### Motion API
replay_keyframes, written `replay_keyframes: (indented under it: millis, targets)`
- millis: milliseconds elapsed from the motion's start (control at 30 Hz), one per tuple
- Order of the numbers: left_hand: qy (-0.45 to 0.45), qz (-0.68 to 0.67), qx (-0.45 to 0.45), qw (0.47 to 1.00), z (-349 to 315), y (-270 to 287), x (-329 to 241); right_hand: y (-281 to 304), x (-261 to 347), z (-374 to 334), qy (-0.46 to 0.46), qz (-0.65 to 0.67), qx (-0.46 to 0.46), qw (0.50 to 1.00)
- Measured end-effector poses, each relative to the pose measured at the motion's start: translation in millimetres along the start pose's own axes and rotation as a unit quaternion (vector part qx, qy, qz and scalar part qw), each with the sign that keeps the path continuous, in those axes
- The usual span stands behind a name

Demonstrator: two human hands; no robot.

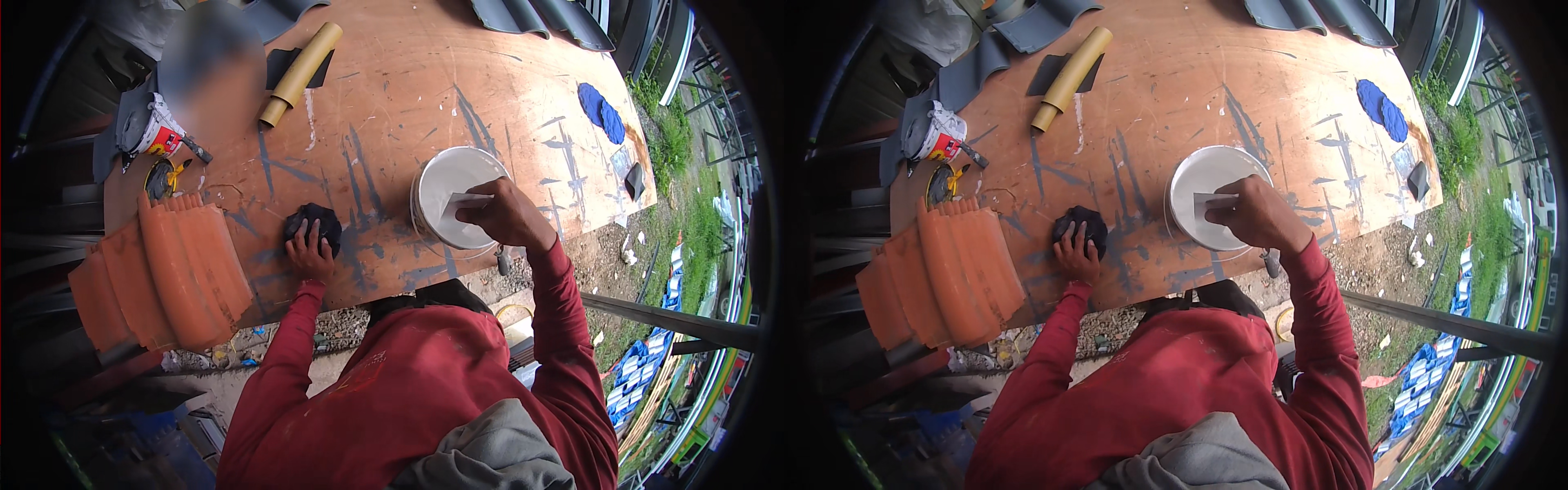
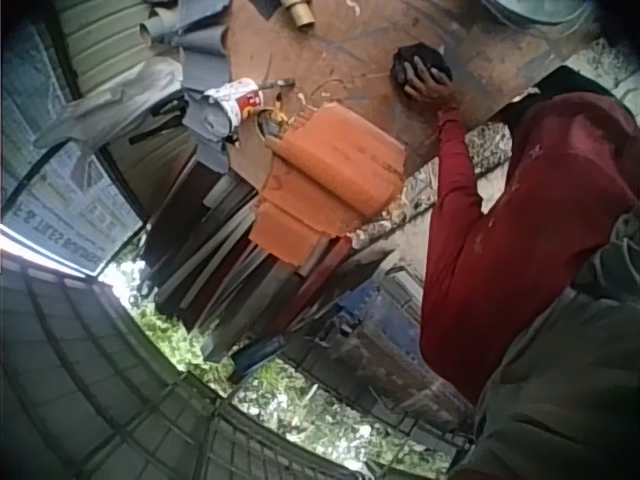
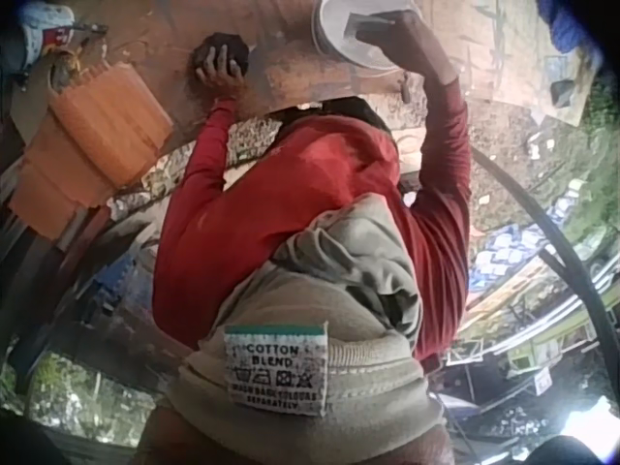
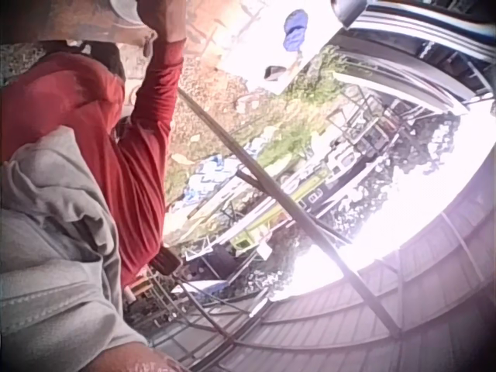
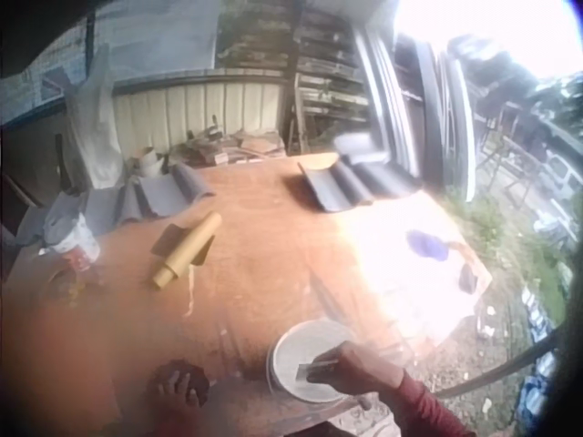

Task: The person stirs paint in a bucket using a scraper and a paint roller, applies the paint to roof tiles with the roller, and cleans the paint roller and their hands using a cloth and liquid from a bottle.

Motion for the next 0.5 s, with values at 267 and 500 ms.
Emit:
replay_keyframes:
  millis: [267, 500]
  targets:
    - [0.01, 0.007, 0.004, 1.0, -0.8, 1.0, 0.4, 56.6, -39.8, -20.6, -0.011, 0.001, -0.176, 0.984]
    - [0.006, 0.009, 0.001, 1.0, 1.4, 2.2, -5.2, 15.5, -138.6, -27.5, -0.145, 0.223, -0.137, 0.954]
Point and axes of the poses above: each hand's wrist, its own z-axis towards the middle knuckle, its own y-axis out of the back of the hand, x = y × z, the point moved 3 cm from there along z, towards the middle knuckle, and after that the axes turned 9 degrees about -x, right-handed, at the moved point
